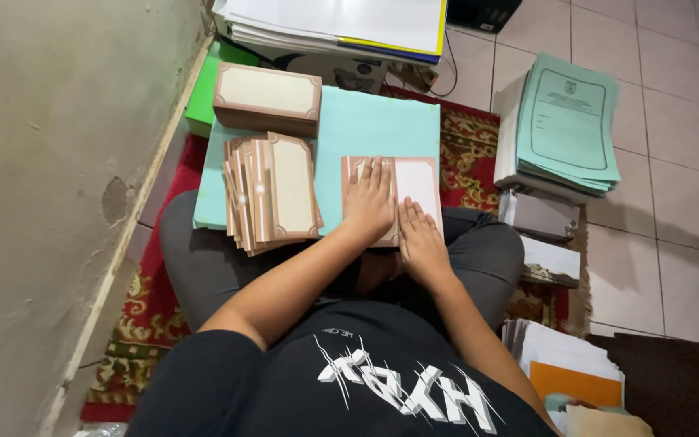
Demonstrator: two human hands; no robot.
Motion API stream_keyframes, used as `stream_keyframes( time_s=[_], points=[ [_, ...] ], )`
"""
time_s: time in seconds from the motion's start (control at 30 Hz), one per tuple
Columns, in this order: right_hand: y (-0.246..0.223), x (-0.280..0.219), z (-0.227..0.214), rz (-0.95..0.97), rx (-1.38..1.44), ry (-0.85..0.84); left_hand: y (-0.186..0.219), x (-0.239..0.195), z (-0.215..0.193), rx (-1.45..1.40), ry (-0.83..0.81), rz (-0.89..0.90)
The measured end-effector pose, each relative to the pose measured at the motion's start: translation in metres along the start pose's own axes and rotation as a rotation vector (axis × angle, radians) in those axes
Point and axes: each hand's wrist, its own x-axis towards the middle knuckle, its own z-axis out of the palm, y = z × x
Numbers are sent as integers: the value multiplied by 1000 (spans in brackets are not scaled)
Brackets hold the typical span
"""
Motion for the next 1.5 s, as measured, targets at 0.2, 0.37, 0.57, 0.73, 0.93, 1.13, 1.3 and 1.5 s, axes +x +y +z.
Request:
stream_keyframes(
  time_s=[0.2,0.37,0.57,0.73,0.93,1.13,1.3,1.5],
  points=[
    [28,60,22,2,38,-9,-5,-47,-15,-33,-86,118],
    [37,111,15,-24,45,46,-6,-43,-21,-17,-140,122],
    [22,85,11,2,43,50,-5,-44,-26,-15,-175,129],
    [0,28,4,32,5,78,4,-36,-7,36,-185,98],
    [11,5,18,204,-36,242,5,-36,-9,4,-15,367],
    [19,9,27,372,146,144,-17,-46,-7,-18,-174,470],
    [25,7,38,309,33,229,-23,-53,3,-35,-88,510],
    [18,7,24,336,88,139,-25,-55,-30,-195,-242,457]
  ],
)
